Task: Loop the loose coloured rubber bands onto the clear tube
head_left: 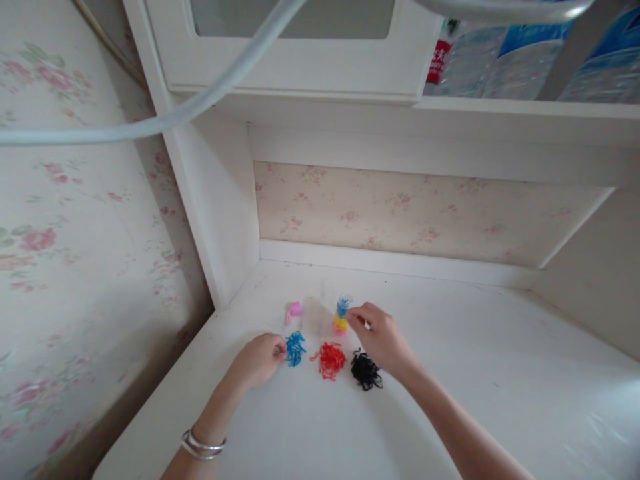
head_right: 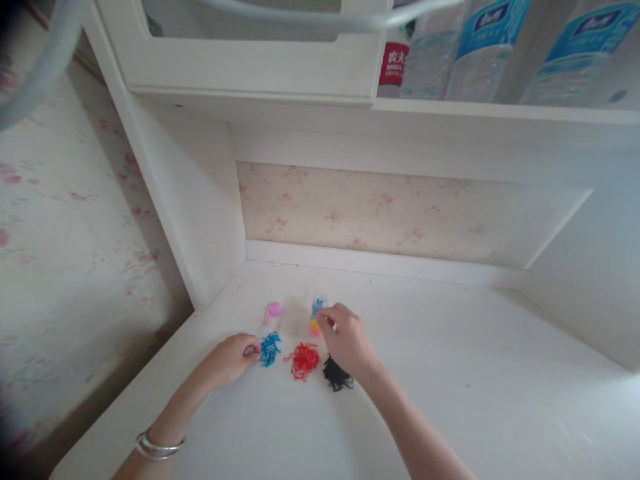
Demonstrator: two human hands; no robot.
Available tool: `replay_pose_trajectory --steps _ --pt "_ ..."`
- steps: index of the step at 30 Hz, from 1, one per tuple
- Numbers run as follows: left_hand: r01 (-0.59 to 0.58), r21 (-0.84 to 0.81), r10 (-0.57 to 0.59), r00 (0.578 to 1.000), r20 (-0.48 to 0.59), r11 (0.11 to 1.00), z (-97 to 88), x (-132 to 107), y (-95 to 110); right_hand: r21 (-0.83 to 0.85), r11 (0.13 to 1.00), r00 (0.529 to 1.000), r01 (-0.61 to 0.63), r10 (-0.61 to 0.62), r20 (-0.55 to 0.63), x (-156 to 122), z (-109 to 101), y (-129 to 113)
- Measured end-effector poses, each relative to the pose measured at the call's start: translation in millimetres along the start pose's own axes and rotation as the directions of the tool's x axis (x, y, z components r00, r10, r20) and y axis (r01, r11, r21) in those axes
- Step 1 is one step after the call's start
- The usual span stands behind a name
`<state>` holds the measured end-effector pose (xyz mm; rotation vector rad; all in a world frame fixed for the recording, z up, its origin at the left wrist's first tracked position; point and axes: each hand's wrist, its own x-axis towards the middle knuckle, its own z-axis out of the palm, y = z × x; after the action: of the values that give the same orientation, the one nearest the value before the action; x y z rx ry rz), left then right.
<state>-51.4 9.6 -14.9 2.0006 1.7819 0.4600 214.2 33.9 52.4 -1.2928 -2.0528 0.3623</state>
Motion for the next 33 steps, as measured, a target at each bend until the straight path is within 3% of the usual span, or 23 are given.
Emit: replay_pose_trajectory --steps 3,7,15,19,22,26,30,33 --pt "0.000 -0.008 0.000 1.000 0.009 1.000 0.4 -0.5 -0.8 -0.013 0.999 0.993 -0.048 0.046 -0.104 16.1 -16.7 14.8" --pt "0.007 0.005 -0.007 0.999 0.032 1.000 -0.6 -1.2 -0.2 -0.067 0.997 0.998 -0.035 0.031 -0.058 30.6 -23.3 23.2" --pt "-0.003 -0.035 0.004 1.000 0.031 0.999 -4.3 -0.8 2.4 -0.112 0.994 0.999 0.020 -0.016 0.030 39.0 -16.1 17.2" --pt "-0.012 -0.103 0.014 1.000 0.016 0.995 -6.8 0.3 3.4 -0.085 0.996 0.999 -0.001 -0.002 -0.043 35.0 -25.5 17.7" --pt "-0.003 -0.190 -0.004 0.999 -0.036 0.982 -9.1 2.1 8.0 -0.040 0.999 0.993 -0.030 0.025 -0.118 21.1 -34.1 29.7" --pt "0.015 -0.374 -0.063 0.991 -0.117 0.927 -10.6 5.6 23.4 0.026 0.986 0.981 -0.165 0.167 -0.100 -19.7 -31.5 67.6" --pt "-0.018 -0.498 -0.084 0.980 -0.181 0.867 -13.4 11.4 50.5 0.036 0.942 0.941 -0.335 0.336 -0.027 -68.4 -18.6 105.6" --pt "-0.092 -0.486 -0.022 0.974 -0.224 0.869 -21.0 20.8 77.2 0.065 0.923 0.925 -0.379 0.380 -0.007 -90.1 -15.3 116.7"
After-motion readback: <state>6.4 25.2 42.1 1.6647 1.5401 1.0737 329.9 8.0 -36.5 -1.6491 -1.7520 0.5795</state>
